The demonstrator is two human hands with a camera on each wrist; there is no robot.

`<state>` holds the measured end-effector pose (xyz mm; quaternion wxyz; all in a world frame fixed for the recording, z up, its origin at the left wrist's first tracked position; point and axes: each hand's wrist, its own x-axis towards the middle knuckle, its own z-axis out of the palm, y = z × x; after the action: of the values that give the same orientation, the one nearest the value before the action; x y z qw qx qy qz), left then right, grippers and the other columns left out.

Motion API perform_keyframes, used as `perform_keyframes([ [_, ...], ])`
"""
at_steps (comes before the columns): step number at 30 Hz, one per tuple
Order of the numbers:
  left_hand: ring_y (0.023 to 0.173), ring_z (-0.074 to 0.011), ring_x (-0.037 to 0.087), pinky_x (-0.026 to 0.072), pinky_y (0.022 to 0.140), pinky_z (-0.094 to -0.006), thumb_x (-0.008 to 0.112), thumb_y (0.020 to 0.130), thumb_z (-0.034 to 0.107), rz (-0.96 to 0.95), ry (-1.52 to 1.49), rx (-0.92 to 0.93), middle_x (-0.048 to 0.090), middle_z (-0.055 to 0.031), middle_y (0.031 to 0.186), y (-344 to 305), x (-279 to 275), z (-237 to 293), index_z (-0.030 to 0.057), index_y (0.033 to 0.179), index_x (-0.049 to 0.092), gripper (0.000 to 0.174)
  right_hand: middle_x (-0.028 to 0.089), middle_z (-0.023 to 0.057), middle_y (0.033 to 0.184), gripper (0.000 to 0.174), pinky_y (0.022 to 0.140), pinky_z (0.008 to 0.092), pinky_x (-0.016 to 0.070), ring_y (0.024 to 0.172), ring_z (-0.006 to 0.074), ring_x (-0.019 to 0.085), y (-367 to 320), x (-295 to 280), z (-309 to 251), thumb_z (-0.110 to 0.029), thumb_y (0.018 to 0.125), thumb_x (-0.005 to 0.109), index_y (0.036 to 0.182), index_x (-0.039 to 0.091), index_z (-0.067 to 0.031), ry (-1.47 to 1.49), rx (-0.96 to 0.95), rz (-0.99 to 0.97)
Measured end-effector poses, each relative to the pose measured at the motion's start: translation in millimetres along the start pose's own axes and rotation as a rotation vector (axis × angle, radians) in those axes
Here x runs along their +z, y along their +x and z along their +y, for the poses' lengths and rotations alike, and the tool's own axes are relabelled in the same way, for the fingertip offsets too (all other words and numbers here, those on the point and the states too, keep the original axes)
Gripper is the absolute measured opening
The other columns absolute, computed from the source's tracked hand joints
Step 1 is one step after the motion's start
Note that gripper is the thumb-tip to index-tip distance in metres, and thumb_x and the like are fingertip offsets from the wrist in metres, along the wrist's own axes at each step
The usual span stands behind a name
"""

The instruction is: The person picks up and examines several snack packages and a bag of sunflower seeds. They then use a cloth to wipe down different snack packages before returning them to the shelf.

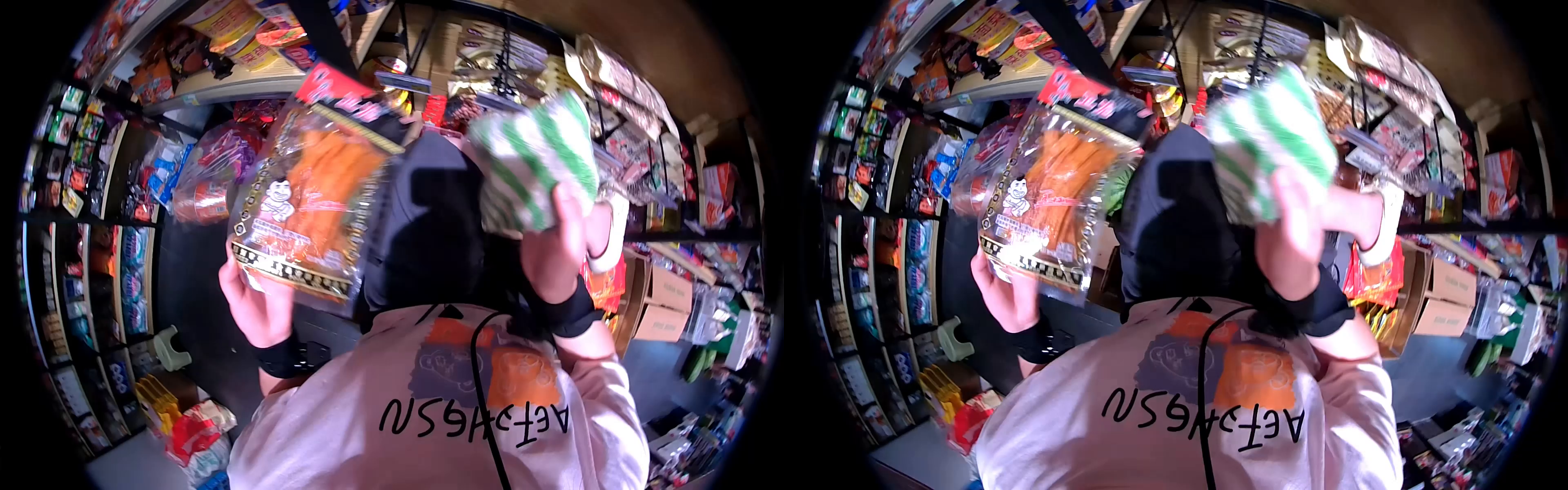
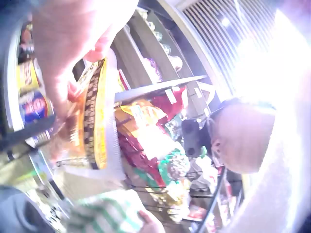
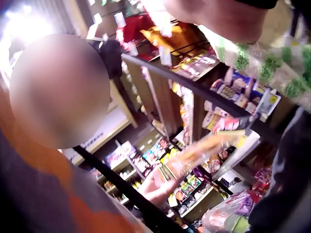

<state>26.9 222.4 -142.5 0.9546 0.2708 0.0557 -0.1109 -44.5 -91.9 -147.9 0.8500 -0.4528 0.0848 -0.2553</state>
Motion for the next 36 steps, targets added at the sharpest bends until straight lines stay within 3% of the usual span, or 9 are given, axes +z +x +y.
perform_keyframes([
  [6,0.106,-0.0221,0.055,0.0430,0.094,-0.0367,0.039,0.093,0.027,-0.195,-0.178,-0.419,0.058,-0.0117,0.116,15,-3,-90,0.0032,0.121,0.049,0.038,0.055,0.0132,0.118,0.040,0.095,0.0369,0.0393,0.108,0.0263,0.054,-21,31,42,-0.019,0.088,0.050,0.125,0.048,-0.0014,-0.821,-0.464,-0.618],
  [13,0.106,-0.0235,0.057,0.0448,0.093,-0.0364,0.031,0.097,0.028,-0.258,0.114,-0.343,0.058,-0.0121,0.117,24,-61,-141,0.0018,0.122,0.048,0.040,0.060,0.0102,0.106,0.036,0.085,0.0329,0.0456,0.095,0.0240,0.059,-45,17,90,-0.014,0.085,0.051,0.120,0.053,-0.0059,-1.271,-0.766,-0.826],
  [16,0.111,-0.0237,0.054,0.0421,0.096,-0.0377,0.031,0.098,0.028,-0.296,0.496,-0.266,0.055,-0.0107,0.123,19,-68,-148,0.0037,0.126,0.045,0.039,0.063,0.0090,0.101,0.036,0.081,0.0312,0.0483,0.089,0.0231,0.062,-49,0,99,-0.011,0.083,0.052,0.118,0.056,-0.0078,-1.208,-0.684,-0.804],
  [19,0.116,-0.0233,0.050,0.0375,0.100,-0.0392,0.031,0.099,0.031,-0.178,0.280,-0.465,0.051,-0.0100,0.128,28,-65,-157,0.0054,0.130,0.043,0.041,0.062,0.0128,0.101,0.034,0.080,0.0331,0.0490,0.090,0.0252,0.062,-30,0,86,-0.011,0.085,0.049,0.119,0.054,-0.0048,-1.318,-0.322,-0.859],
  [23,0.125,-0.0248,0.042,0.0289,0.107,-0.0429,0.033,0.099,0.033,-0.237,0.040,-0.544,0.046,-0.0095,0.135,23,-60,-163,0.0063,0.134,0.039,0.044,0.059,0.0189,0.114,0.035,0.092,0.0365,0.0451,0.105,0.0302,0.058,13,-32,92,-0.011,0.087,0.047,0.120,0.051,0.0009,-1.360,-0.288,-0.759],
  [26,0.129,-0.0252,0.038,0.0257,0.109,-0.0442,0.034,0.099,0.032,-0.203,0.025,-0.519,0.041,-0.0095,0.140,18,-53,-166,0.0074,0.138,0.034,0.047,0.054,0.0157,0.124,0.034,0.101,0.0380,0.0369,0.116,0.0290,0.051,37,-56,66,-0.010,0.088,0.046,0.121,0.052,-0.0011,-1.500,-0.563,-0.544],
  [29,0.129,-0.0254,0.037,0.0251,0.109,-0.0439,0.035,0.099,0.031,-0.243,0.014,-0.498,0.037,-0.0102,0.142,12,-42,-167,0.0069,0.139,0.031,0.047,0.052,0.0145,0.128,0.033,0.106,0.0345,0.0309,0.123,0.0268,0.045,69,-108,61,-0.017,0.093,0.043,0.121,0.055,-0.0043,-1.246,-0.418,-0.492],
  [32,0.129,-0.0251,0.037,0.0264,0.109,-0.0430,0.036,0.099,0.029,-0.283,0.073,-0.492,0.037,-0.0113,0.142,4,-38,-167,0.0061,0.138,0.034,0.045,0.049,0.0133,0.132,0.043,0.105,0.0280,0.0296,0.125,0.0198,0.043,65,-121,48,-0.027,0.099,0.038,0.131,0.043,0.0018,-0.462,-0.189,-0.070],
  [36,0.116,-0.0221,0.050,0.0394,0.099,-0.0372,0.037,0.100,0.025,-0.160,0.625,-0.099,0.049,-0.0135,0.127,-15,-8,-161,0.0029,0.132,0.038,0.039,0.055,0.0089,0.121,0.043,0.096,0.0290,0.0390,0.109,0.0156,0.052,36,-94,-1,-0.030,0.099,0.039,0.128,0.045,0.0012,-0.138,-0.165,0.231],
])
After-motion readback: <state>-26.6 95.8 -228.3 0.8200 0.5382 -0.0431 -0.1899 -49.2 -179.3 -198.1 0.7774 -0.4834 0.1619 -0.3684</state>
